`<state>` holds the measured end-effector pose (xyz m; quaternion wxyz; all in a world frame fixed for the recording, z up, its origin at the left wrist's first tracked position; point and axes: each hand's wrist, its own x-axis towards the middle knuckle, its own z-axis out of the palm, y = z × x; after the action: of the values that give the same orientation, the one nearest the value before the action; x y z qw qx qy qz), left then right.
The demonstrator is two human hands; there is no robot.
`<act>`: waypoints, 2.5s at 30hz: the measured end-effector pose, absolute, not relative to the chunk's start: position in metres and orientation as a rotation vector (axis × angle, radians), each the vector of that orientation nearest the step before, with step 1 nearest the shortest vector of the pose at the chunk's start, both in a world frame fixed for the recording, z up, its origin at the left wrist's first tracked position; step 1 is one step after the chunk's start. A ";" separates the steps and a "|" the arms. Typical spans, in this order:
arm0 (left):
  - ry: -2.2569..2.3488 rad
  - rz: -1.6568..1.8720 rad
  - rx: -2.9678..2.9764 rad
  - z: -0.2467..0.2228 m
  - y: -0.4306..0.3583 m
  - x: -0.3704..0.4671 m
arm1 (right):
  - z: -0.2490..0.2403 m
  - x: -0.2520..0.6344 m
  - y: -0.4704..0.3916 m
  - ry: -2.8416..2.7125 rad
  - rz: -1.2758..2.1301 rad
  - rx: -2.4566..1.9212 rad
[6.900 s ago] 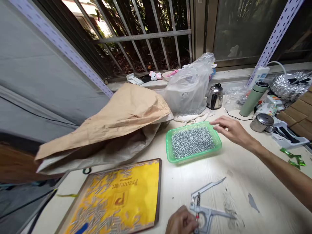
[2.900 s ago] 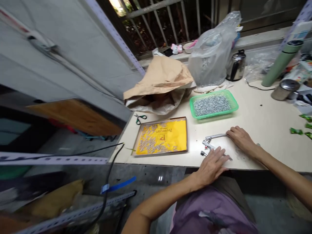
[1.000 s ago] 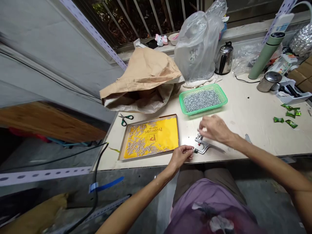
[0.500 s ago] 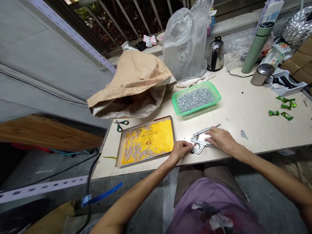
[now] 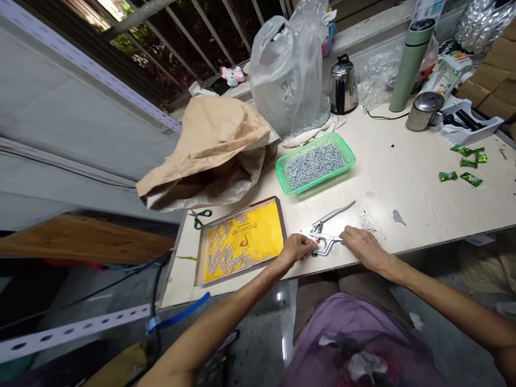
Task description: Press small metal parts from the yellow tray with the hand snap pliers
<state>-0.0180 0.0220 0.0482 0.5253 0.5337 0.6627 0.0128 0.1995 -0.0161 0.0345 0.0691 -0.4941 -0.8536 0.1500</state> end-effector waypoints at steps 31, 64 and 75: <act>1.533 -0.138 1.033 0.049 0.037 -0.016 | 0.051 0.212 0.036 -2.801 0.363 -1.503; 1.016 -0.079 2.506 0.036 0.044 0.047 | 0.045 0.225 0.011 -2.733 0.471 -1.497; 1.222 0.335 2.492 0.019 0.005 0.049 | 0.053 0.244 0.032 -2.720 0.586 -1.391</act>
<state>0.0486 0.0045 0.0191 0.1721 0.8782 0.4304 0.1180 0.2442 0.0324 0.0527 0.0155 -0.4472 -0.8743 0.1883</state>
